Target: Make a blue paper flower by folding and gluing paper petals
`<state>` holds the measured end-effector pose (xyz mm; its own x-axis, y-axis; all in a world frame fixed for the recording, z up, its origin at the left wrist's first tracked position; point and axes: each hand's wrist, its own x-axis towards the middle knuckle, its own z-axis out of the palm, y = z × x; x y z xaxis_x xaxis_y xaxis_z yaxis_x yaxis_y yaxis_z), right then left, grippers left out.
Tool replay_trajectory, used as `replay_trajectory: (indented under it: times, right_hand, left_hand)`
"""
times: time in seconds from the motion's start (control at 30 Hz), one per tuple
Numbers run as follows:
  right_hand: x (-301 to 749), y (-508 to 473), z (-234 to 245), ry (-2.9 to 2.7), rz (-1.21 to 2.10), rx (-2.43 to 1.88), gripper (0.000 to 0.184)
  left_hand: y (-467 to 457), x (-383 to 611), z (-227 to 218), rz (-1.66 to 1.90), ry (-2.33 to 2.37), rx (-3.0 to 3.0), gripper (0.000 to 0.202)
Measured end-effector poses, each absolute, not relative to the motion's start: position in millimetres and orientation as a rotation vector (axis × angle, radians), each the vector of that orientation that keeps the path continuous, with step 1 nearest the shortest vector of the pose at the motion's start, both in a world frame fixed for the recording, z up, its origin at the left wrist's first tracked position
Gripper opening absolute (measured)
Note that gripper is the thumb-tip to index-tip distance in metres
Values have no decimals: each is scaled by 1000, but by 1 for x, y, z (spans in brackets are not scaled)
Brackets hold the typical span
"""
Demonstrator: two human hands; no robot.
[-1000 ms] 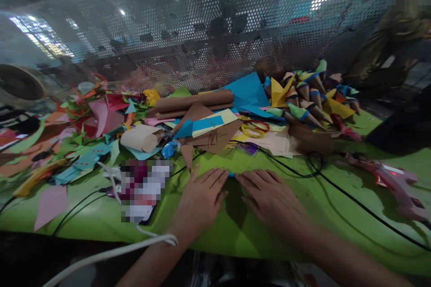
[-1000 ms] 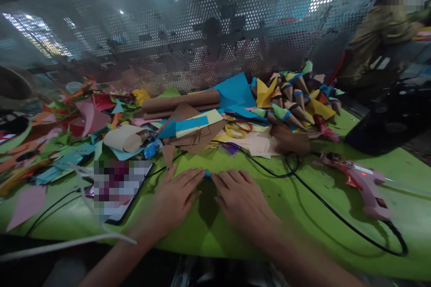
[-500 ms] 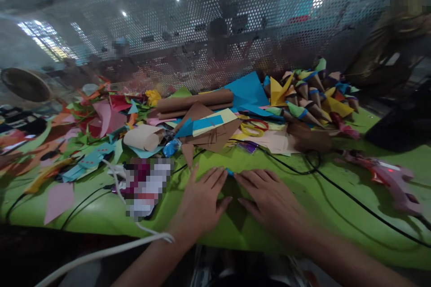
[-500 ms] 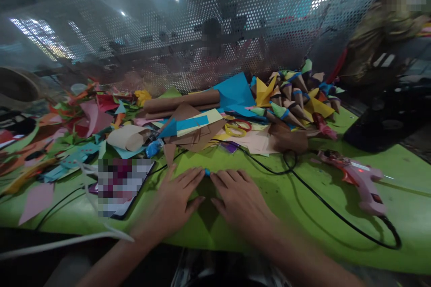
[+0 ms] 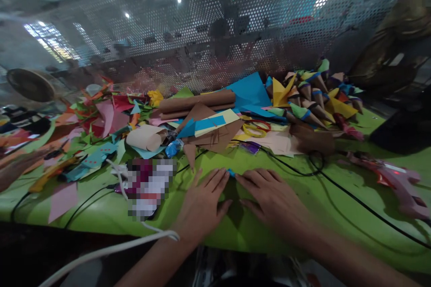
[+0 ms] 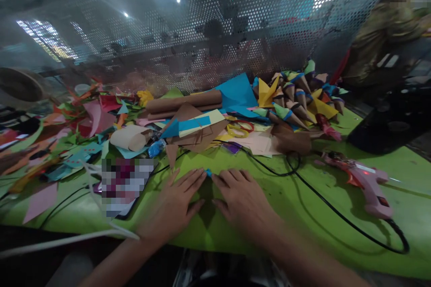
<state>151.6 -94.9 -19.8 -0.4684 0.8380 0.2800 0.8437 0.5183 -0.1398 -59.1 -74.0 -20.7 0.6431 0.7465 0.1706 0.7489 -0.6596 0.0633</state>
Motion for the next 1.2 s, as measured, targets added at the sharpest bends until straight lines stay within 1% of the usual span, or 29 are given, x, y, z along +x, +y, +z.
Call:
replay_trajectory:
  times: [0.17, 0.37, 0.57, 0.77, 0.97, 1.13, 1.2]
  right_hand:
    - [154, -86, -19, -2448, -41, -1468, 41]
    - [151, -95, -19, -2473, -31, -1400, 48]
    - [154, -83, -21, -2476, -61, -1475, 44]
    - [151, -93, -22, -2489, -23, -1391, 54]
    - [154, -87, -24, -2469, -51, -1464, 45]
    - [150, -93, -25, -2500, -43, -1404, 52]
    - [150, -92, -25, -2509, -41, -1396, 52]
  left_hand:
    - [-61, -51, -24, -321, -1340, -2821, 48]
    - [-72, -58, -29, -310, -1306, -2813, 54]
    - [-60, -50, -25, -298, -1341, -2803, 50]
    - [-74, -60, -31, -306, -1329, -2813, 56]
    - [-63, -54, -30, -338, -1343, -2814, 54]
    - [-71, -62, -31, -330, -1320, -2811, 55]
    - [-72, -63, -32, -328, -1316, -2811, 55]
